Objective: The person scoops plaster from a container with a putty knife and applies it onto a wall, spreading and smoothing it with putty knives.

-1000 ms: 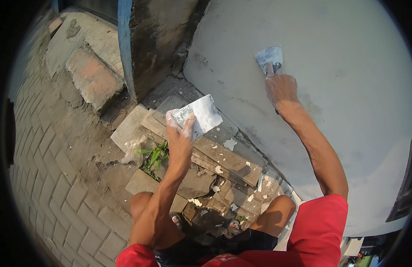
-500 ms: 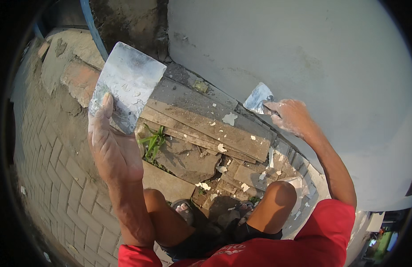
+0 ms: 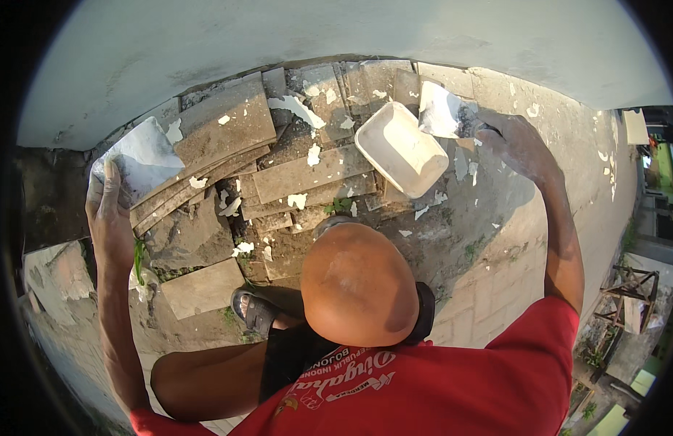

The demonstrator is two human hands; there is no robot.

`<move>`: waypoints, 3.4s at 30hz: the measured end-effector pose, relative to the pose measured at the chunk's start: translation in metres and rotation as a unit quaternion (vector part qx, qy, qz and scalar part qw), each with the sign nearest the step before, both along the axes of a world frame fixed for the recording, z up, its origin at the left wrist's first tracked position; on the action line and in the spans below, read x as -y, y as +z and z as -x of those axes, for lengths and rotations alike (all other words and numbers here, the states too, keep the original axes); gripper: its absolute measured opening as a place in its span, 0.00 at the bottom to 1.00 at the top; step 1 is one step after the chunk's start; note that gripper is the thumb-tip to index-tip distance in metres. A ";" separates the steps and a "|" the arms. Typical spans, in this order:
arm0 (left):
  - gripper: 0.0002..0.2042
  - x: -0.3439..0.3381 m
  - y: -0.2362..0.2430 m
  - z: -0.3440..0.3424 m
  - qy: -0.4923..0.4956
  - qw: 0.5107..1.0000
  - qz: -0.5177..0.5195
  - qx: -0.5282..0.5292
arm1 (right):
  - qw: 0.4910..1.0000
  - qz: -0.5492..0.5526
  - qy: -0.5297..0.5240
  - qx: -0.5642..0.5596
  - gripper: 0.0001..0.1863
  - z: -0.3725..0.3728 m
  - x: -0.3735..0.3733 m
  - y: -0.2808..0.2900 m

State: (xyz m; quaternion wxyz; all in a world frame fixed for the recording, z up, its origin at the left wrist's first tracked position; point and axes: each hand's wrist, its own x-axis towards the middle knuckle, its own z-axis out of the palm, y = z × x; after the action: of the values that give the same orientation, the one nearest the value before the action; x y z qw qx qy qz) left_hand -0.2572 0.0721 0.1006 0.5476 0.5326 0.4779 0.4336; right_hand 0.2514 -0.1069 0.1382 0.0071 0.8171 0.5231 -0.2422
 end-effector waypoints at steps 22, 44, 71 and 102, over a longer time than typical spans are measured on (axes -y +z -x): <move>0.27 0.098 -0.197 -0.286 -0.253 0.951 0.026 -0.176 | 0.850 0.119 0.458 0.232 0.03 0.054 -0.096 -0.130; 0.33 0.124 -0.223 -0.278 -0.236 0.961 0.088 -0.111 | 0.856 0.065 0.504 0.098 0.10 0.054 -0.110 -0.135; 0.16 0.079 -0.167 -0.218 -0.149 0.890 0.372 0.218 | 0.881 -0.147 -0.107 -0.436 0.17 -0.061 0.057 -0.119; 0.10 0.081 -0.105 -0.234 -0.023 0.926 0.173 0.334 | 0.808 -0.373 -0.174 -0.422 0.21 0.024 -0.002 -0.122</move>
State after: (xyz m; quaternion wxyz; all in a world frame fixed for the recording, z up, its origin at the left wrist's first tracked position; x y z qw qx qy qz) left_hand -0.0228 -0.0090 -0.0048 0.7689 0.2648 0.3229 0.4842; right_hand 0.2277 -0.1048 0.0158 -0.5622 0.6511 0.3738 -0.3467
